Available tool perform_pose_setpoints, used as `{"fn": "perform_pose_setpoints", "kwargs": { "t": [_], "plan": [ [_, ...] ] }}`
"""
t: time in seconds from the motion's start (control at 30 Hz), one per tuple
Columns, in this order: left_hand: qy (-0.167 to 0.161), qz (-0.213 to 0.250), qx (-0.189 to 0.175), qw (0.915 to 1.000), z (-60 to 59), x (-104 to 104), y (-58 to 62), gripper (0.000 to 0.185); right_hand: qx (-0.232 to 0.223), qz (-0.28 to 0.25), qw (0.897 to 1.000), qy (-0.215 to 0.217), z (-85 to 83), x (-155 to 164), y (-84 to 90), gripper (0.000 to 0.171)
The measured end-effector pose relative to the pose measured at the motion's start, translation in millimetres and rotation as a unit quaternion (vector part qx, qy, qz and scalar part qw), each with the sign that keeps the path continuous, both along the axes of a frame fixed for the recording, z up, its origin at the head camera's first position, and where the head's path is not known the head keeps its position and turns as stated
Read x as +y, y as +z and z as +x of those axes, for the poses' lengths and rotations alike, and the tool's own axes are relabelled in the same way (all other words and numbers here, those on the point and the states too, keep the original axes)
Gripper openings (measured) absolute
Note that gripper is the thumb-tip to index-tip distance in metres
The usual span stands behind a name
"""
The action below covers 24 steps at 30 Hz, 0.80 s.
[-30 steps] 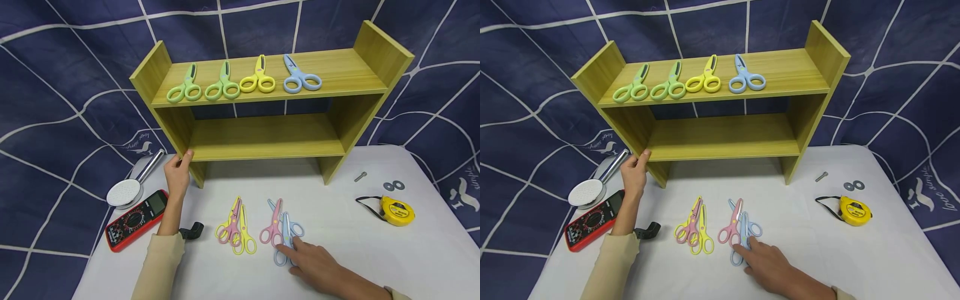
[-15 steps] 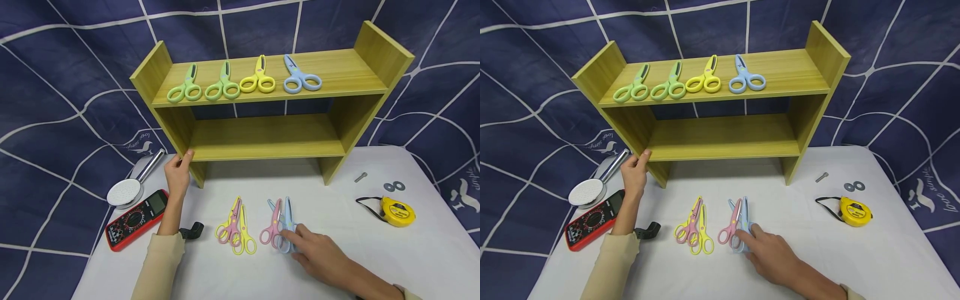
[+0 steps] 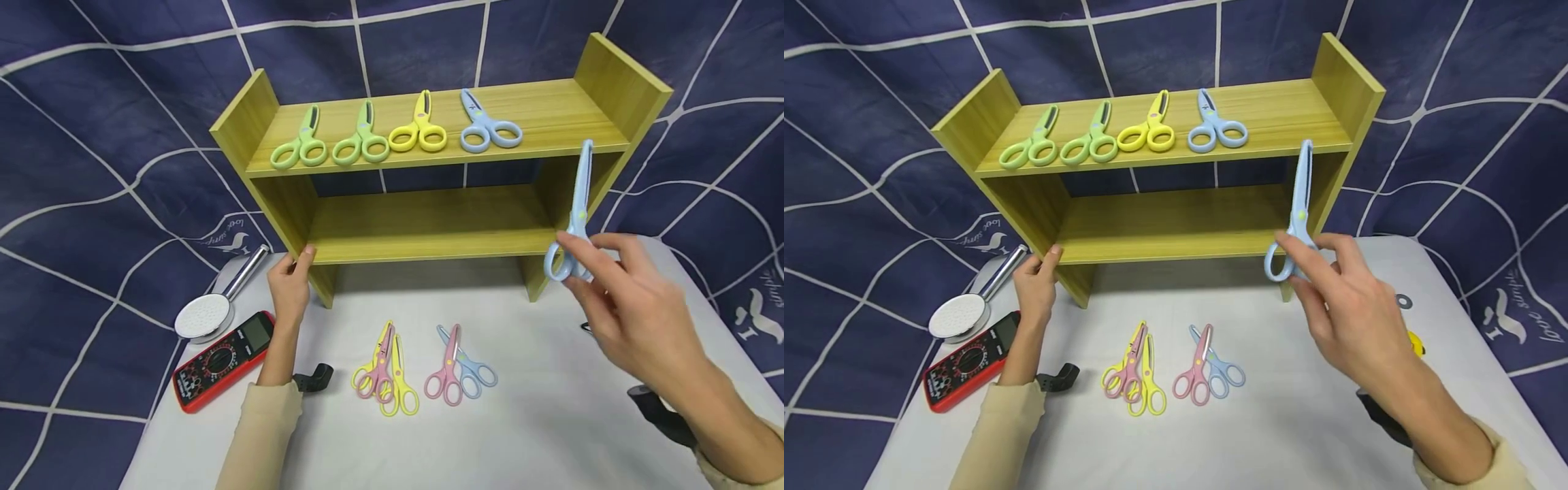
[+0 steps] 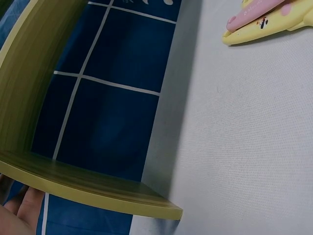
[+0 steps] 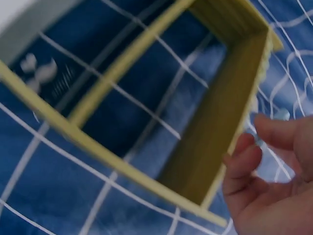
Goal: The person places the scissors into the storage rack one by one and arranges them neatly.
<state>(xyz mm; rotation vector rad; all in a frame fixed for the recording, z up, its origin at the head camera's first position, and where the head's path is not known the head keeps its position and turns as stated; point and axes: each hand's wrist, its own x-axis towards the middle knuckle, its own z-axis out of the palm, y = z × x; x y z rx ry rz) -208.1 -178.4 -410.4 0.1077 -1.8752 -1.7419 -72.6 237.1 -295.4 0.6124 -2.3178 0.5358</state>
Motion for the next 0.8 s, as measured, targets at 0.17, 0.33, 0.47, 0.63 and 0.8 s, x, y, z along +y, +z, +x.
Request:
{"fn": "perform_pose_setpoints", "kwargs": {
  "t": [0.17, 0.33, 0.47, 0.63, 0.8],
  "plan": [
    [-0.007, -0.008, -0.007, 0.9999, 11.8, 7, 15.2, 0.018, 0.007, 0.022, 1.0, -0.012, -8.8, 9, 25.1, 0.043],
    [0.001, 0.001, -0.011, 0.9999, 3.6, -1, -0.5, 0.018, 0.019, -0.019, 0.999, -0.036, -17.6, 8, 41.7, 0.07],
    [0.012, 0.003, -0.01, 0.9999, -0.8, -4, -9.5, 0.022, 0.018, -0.098, 0.994, -0.041, -32.1, 6, 51.0, 0.066],
    [0.016, 0.0, -0.001, 0.9999, -1.3, -5, -10.5, 0.022, 0.009, -0.183, 0.982, -0.04, -58.5, 3, 58.9, 0.057],
    [0.011, 0.007, -0.004, 0.9999, -1.9, -5, -7.8, 0.018, -0.004, -0.203, 0.978, -0.047, -81.5, 0, 63.2, 0.052]
  ]
}}
